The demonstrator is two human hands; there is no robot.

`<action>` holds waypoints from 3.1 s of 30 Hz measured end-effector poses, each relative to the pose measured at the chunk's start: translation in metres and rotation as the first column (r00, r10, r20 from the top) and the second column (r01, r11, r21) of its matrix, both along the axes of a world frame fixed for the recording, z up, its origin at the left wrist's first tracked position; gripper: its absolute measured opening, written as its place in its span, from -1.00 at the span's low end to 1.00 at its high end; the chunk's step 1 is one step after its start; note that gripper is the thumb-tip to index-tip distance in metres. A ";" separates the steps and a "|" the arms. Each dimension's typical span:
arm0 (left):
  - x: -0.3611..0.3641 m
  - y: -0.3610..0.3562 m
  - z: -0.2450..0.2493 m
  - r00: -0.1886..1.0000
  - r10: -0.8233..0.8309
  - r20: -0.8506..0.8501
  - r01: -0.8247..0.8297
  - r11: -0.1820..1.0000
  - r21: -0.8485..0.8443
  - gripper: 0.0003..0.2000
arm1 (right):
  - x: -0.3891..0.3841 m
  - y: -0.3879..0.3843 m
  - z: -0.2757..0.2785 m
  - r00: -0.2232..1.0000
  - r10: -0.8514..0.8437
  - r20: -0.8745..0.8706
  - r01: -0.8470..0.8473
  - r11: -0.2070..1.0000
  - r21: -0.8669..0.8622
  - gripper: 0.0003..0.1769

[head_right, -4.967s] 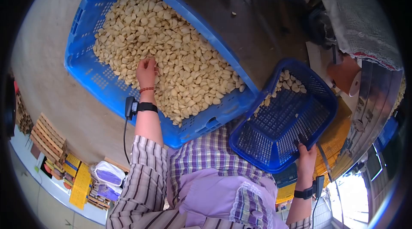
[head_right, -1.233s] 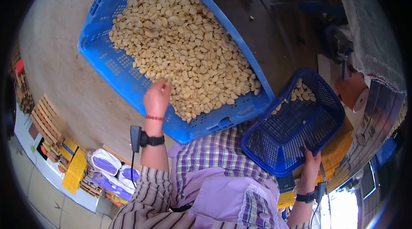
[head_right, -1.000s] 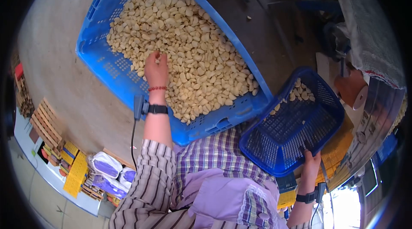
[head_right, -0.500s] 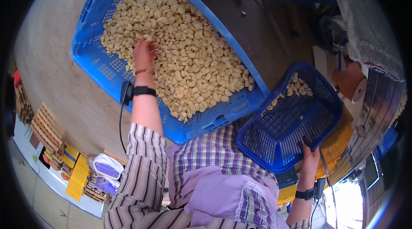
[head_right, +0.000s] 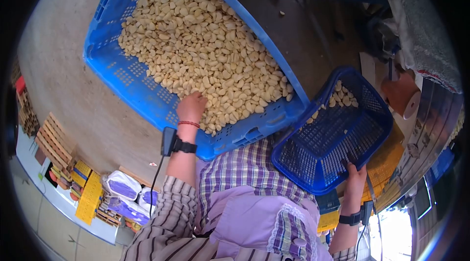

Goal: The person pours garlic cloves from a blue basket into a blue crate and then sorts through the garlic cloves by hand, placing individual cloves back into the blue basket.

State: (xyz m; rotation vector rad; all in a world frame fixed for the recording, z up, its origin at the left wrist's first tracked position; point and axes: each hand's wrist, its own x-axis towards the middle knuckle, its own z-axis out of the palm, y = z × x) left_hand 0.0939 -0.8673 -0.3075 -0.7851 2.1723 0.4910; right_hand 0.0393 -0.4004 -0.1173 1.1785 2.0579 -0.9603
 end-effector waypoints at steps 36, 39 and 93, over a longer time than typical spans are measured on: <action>-0.101 -0.120 -0.117 -0.052 0.750 -0.659 -0.761 0.398 0.512 -0.65 | 0.000 0.000 -0.001 0.998 -0.033 0.060 0.033 0.999 0.012 -0.53; -0.157 -0.082 -0.112 -0.033 0.752 -0.658 -0.760 0.409 0.506 -0.59 | -0.008 -0.021 0.002 0.998 -0.013 0.062 0.010 0.998 0.055 -0.54; -0.032 0.107 0.002 0.944 0.012 -0.328 0.113 0.926 0.360 -0.75 | -0.002 0.005 -0.003 1.000 0.014 -0.005 -0.014 1.000 0.028 -0.59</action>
